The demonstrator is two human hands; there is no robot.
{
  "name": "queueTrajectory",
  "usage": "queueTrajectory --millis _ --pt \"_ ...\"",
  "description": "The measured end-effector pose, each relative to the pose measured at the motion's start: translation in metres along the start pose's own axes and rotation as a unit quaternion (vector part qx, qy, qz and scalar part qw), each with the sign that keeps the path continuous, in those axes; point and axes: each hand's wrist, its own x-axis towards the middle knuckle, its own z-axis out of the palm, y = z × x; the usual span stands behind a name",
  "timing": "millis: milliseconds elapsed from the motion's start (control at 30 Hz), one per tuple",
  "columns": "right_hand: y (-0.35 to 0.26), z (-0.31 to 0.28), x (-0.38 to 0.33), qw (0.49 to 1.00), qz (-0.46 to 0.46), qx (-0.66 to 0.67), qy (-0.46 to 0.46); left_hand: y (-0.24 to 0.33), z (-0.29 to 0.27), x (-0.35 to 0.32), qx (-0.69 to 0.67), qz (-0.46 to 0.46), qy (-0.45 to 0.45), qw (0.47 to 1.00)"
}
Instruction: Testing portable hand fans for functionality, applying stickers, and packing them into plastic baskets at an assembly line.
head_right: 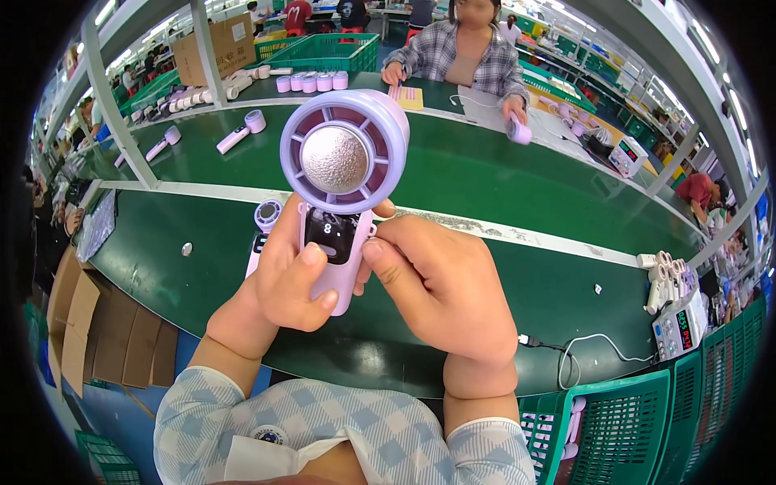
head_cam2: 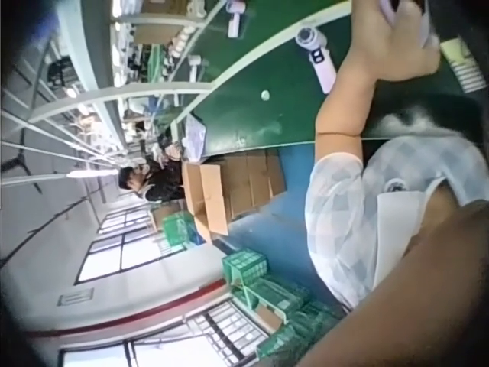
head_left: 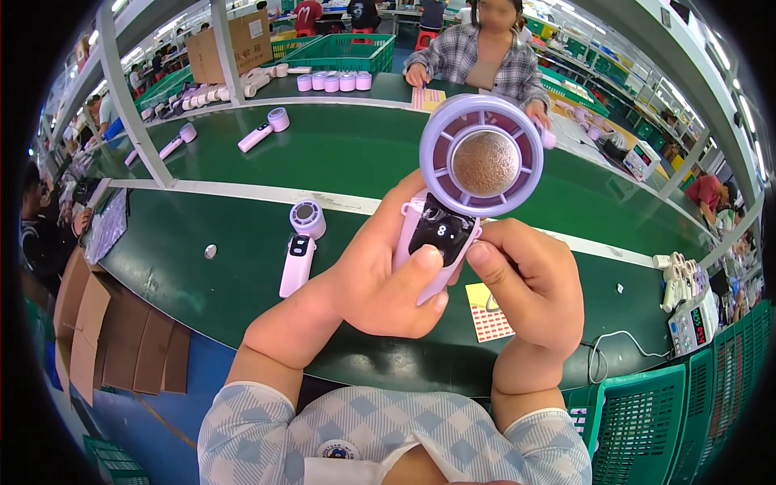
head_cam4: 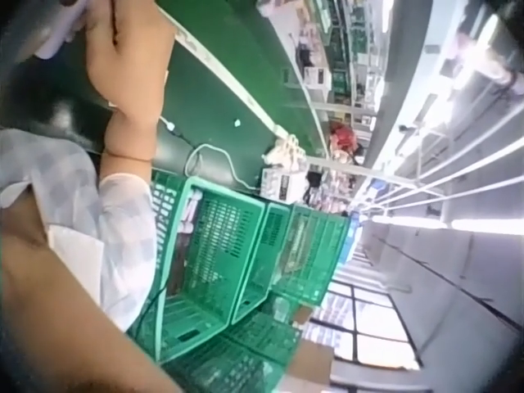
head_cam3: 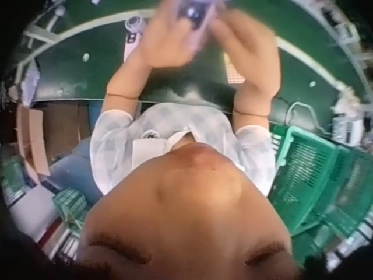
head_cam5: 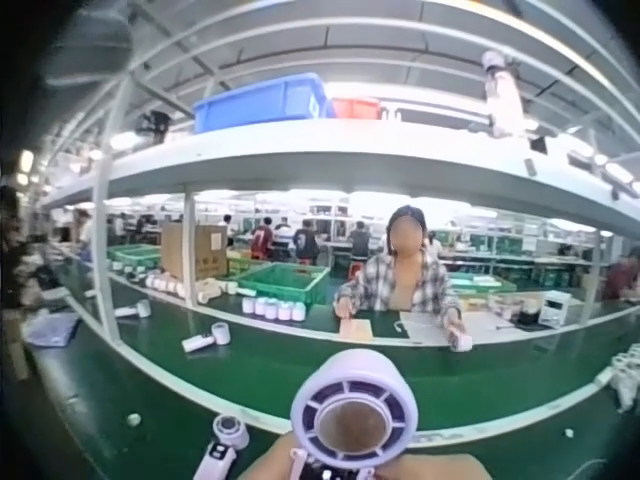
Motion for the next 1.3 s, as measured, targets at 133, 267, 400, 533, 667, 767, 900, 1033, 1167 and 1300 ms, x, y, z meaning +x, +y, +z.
queueTrajectory --millis 133,267,400,533,667,767,900,1033,1167,1300 --pt "0.001 -0.004 0.001 1.000 0.003 -0.009 -0.003 -0.002 -0.001 0.002 0.033 0.005 -0.012 0.999" --pt "0.000 -0.001 0.000 1.000 0.003 0.009 0.025 -0.002 -0.002 0.002 0.036 0.024 -0.009 0.999" --pt "-0.004 0.000 -0.003 0.998 0.003 0.031 0.062 -0.004 -0.002 -0.001 0.026 0.043 0.004 0.999" --pt "-0.011 -0.003 -0.008 0.995 0.007 0.033 0.090 0.000 -0.001 -0.003 0.019 0.065 0.030 0.997" --pt "-0.019 -0.007 -0.013 0.986 0.028 0.061 0.152 0.025 -0.006 0.001 -0.049 -0.049 0.155 0.985" --pt "-0.022 -0.004 -0.012 0.981 0.029 0.069 0.179 0.051 -0.003 -0.028 -0.105 0.126 0.169 0.972" --pt "-0.026 -0.003 -0.012 0.970 0.068 0.049 0.228 0.067 -0.006 -0.060 0.091 0.411 0.139 0.896" --pt "-0.030 0.000 -0.009 0.968 0.077 0.061 0.231 0.091 -0.019 -0.053 0.038 0.198 0.225 0.953" --pt "-0.016 -0.009 -0.016 0.986 -0.064 -0.030 0.148 0.080 -0.006 -0.053 0.097 0.329 0.193 0.919" --pt "-0.016 -0.014 -0.017 0.986 -0.147 -0.028 0.070 0.072 0.003 -0.053 0.163 0.451 0.162 0.863"
